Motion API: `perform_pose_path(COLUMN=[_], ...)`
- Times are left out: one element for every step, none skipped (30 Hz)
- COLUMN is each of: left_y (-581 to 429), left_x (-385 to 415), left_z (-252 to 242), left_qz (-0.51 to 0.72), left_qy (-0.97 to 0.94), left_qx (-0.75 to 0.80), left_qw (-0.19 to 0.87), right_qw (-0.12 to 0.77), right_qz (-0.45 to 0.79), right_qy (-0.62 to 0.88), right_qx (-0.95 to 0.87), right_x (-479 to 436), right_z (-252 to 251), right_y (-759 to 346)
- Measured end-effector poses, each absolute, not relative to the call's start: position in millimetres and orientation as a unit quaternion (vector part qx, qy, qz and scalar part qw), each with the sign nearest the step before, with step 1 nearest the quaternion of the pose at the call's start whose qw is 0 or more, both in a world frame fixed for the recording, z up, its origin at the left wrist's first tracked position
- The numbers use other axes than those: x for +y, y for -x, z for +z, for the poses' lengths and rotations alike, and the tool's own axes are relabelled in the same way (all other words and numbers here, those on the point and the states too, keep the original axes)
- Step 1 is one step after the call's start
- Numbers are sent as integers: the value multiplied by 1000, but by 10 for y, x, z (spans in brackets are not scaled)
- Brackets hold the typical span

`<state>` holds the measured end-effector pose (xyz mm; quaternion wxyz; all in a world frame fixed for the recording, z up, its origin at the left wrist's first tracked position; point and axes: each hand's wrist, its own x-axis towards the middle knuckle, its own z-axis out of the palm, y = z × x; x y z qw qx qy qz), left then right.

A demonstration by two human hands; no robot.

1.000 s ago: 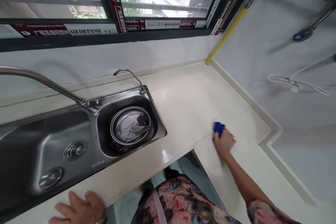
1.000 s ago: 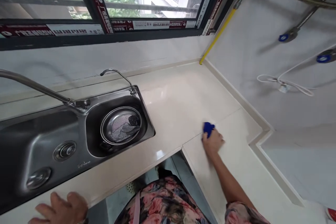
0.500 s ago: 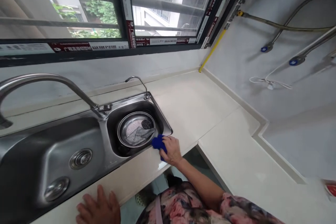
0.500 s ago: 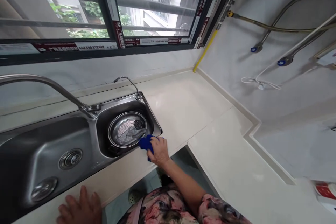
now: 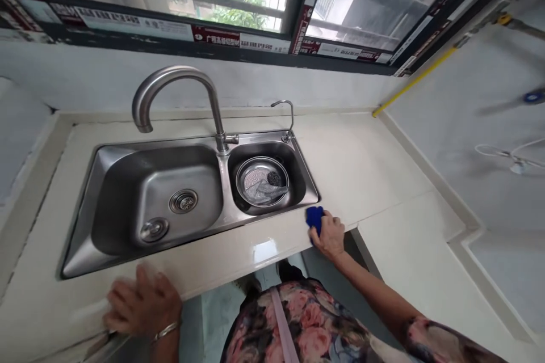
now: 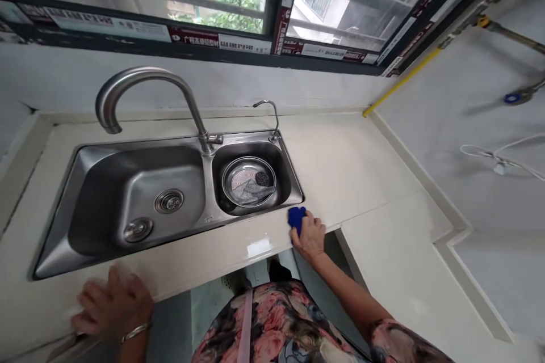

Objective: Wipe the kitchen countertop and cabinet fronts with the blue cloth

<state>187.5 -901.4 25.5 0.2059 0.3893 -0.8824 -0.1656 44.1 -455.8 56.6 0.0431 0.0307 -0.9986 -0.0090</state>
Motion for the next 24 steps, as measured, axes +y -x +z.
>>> perform_pose_path(left_y=[-1862, -1857, -1859, -1870, -1887, -1909, -1933, -1960, -1988, -2021, -2060, -2108, -2166, -2236, -2315, -2404, -2497, -2594, -2691, -2787, -2880, -2971, -3060, -3149], left_x=[-8981, -8956, -8940, -8934, -8934, -8939, -8946, -8952, -8955, -8955, -8948, -8933, -8908, -8873, -8826, -8768, -8701, -8628, -8554, -8485, -8425, -8381, -8358, -8357], left_z=[258, 248, 227, 195, 157, 118, 84, 59, 47, 49, 66, 95, 133, 177, 223, 269, 311, 349, 381, 407, 427, 440, 449, 456], left_qz=[-149, -133, -124, -123, -121, -120, -120, -124, -133, -146, -160, -171, -186, -204, -223, -245, -267, -280, -290, -294, -297, -301, -302, -303], left_qy=[-391, -393, -393, -389, -386, -382, -375, -367, -356, -342, -328, -312, -299, -289, -282, -279, -279, -281, -284, -288, -293, -299, -305, -318], left_qx=[-884, -885, -884, -883, -882, -882, -881, -880, -878, -876, -874, -874, -872, -869, -865, -858, -850, -842, -835, -831, -829, -827, -826, -821], left_qw=[208, 214, 222, 232, 241, 251, 261, 276, 292, 306, 320, 332, 340, 346, 349, 355, 359, 365, 372, 374, 373, 370, 366, 364], right_qw=[33, 23, 14, 5, -3, -11, -18, -26, -36, -46, -56, -64, -71, -75, -76, -76, -76, -74, -74, -74, -75, -77, -80, -82], right_qz=[1, 12, 22, 31, 38, 44, 48, 52, 56, 60, 64, 68, 71, 74, 76, 78, 79, 81, 82, 85, 89, 93, 99, 104], right_qy=[-62, -90, -117, -143, -170, -198, -227, -257, -290, -324, -358, -394, -430, -465, -496, -522, -543, -558, -567, -571, -571, -568, -559, -547], right_qx=[-998, -996, -993, -989, -985, -979, -973, -965, -955, -943, -930, -914, -897, -879, -862, -846, -832, -823, -817, -813, -812, -814, -819, -826], right_x=[-4789, -5007, -5211, -5399, -5577, -5747, -5917, -6090, -6271, -6461, -6661, -6869, -7083, -7298, -7508, -7709, -7892, -8050, -8175, -8261, -8302, -8294, -8238, -8139], right_z=[571, 580, 590, 602, 614, 624, 631, 634, 634, 631, 628, 625, 625, 629, 639, 653, 672, 692, 711, 727, 738, 743, 741, 734], right_y=[-506, -563, -610, -647, -678, -704, -729, -756, -787, -824, -866, -912, -958, -1001, -1037, -1062, -1074, -1072, -1057, -1031, -997, -958, -916, -873])
